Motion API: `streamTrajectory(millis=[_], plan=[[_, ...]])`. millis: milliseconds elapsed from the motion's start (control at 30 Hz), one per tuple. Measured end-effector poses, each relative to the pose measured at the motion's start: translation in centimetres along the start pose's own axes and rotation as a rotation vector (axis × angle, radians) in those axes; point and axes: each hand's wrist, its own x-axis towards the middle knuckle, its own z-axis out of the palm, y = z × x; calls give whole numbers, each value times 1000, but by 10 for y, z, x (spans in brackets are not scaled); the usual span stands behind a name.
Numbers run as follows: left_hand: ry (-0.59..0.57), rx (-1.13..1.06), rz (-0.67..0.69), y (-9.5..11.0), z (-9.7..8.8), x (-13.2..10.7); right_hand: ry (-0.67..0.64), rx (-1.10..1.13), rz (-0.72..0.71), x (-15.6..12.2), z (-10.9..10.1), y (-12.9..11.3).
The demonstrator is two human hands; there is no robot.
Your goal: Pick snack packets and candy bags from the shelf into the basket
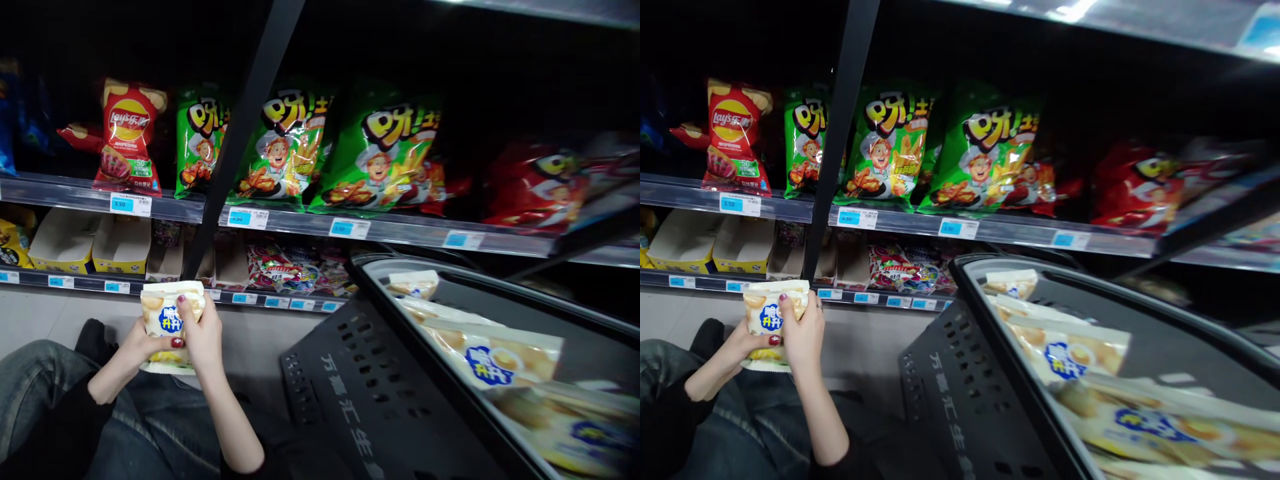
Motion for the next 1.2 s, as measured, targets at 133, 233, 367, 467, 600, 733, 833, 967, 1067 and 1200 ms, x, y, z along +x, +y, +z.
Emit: streamTrajectory(millis=[133,233,367,467,600,733,833,967,1067,1200], plan=[[21,-15,3,1,1,0,16,19,66,-4,2,0],[-42,16,-22,4,0,1,67,69,100,-5,3,0],[-19,53,-20,7,-2,-1,-82,358,166,-1,3,-1],[-8,92,2,8,-2,-1,-249,527,261,5,0,-2],[-74,110,13,5,-2,0,-158,447,313,8,-1,3],[-80,103,17,4,0,0,-110,458,295,10,-2,7],[-22,53,13,10,2,-3,-277,514,221,14,-7,6],[-1,-56,-18,18,3,-7,-301,501,169,21,-16,7],[-9,-151,-50,18,1,-10,-220,469,204,22,-20,11],[-5,-219,-76,15,-1,-11,-358,437,184,20,-18,11]])
